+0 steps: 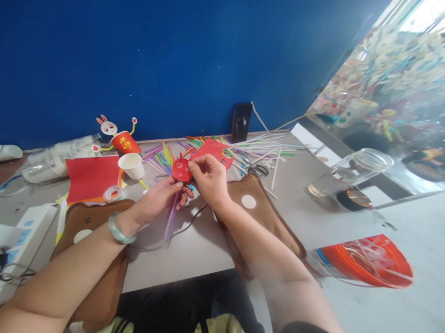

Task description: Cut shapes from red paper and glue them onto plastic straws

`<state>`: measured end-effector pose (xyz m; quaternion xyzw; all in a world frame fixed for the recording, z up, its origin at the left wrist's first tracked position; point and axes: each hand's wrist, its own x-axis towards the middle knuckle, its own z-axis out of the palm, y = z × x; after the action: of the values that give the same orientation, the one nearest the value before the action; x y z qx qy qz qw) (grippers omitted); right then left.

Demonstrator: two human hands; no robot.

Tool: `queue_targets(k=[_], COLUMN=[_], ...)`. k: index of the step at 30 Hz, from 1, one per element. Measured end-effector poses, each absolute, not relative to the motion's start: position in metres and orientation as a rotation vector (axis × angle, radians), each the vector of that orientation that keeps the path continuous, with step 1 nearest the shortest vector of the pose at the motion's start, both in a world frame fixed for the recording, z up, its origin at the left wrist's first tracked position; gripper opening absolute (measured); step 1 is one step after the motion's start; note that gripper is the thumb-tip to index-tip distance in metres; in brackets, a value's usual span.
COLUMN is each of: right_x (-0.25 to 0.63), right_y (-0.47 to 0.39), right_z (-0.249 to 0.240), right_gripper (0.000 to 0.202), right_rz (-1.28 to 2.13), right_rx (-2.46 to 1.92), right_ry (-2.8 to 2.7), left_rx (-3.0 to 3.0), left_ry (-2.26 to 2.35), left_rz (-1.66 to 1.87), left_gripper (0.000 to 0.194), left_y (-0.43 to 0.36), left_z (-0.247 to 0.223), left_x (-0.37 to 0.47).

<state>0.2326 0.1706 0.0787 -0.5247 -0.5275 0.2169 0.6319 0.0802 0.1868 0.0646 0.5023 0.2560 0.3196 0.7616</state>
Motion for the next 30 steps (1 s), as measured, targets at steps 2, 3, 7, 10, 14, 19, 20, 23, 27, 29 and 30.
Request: queue_targets(k=[2, 3, 7, 10, 14, 19, 20, 23, 27, 29, 30], right_x=[0.233, 0.232, 0.231, 0.231, 0.232, 0.232, 0.231, 0.230, 0.228, 0.228, 0.227], right_y=[0.171, 0.170, 0.170, 0.170, 0.171, 0.171, 0.171, 0.170, 0.169, 0.169, 0.169], right_z=[0.079, 0.079, 0.079, 0.078, 0.077, 0.077, 0.077, 0.078, 0.078, 0.078, 0.078], right_gripper=[0.018, 0.018, 0.016, 0.015, 0.014, 0.016, 0.016, 0.020, 0.029, 0.029, 0.029], right_rz=[0.485, 0.471, 0.370, 0.317, 0.317, 0.351, 0.361, 0.413, 0.573, 0.652, 0.677], right_rx=[-1.199, -1.195, -1.200, -1.203, -1.191, -1.170, -1.173, -1.192, -1.208, -1.220, -1.228], right_ry=[-1.211, -1.213, -1.245, -1.272, -1.284, -1.285, -1.282, -1.268, -1.273, -1.296, -1.306], left_rx=[1.087, 1.088, 1.089, 1.093, 1.112, 1.129, 1.136, 1.152, 1.167, 1.180, 1.179], left_ry=[0.558, 0.559, 0.563, 0.584, 0.616, 0.685, 0.700, 0.745, 0.763, 0.763, 0.768], left_rz=[0.696, 0.698, 0.716, 0.715, 0.716, 0.759, 0.764, 0.780, 0.815, 0.830, 0.837], left_gripper=[0.039, 0.041, 0.044, 0.041, 0.035, 0.025, 0.024, 0.024, 0.026, 0.029, 0.030], left_y=[0.186, 0.186, 0.186, 0.186, 0.186, 0.185, 0.185, 0.184, 0.184, 0.184, 0.185], left_z=[0.066, 0.067, 0.069, 0.070, 0.070, 0.072, 0.073, 0.077, 0.079, 0.077, 0.077], left_x=[0.080, 0.080, 0.080, 0.080, 0.081, 0.081, 0.081, 0.080, 0.080, 0.080, 0.080])
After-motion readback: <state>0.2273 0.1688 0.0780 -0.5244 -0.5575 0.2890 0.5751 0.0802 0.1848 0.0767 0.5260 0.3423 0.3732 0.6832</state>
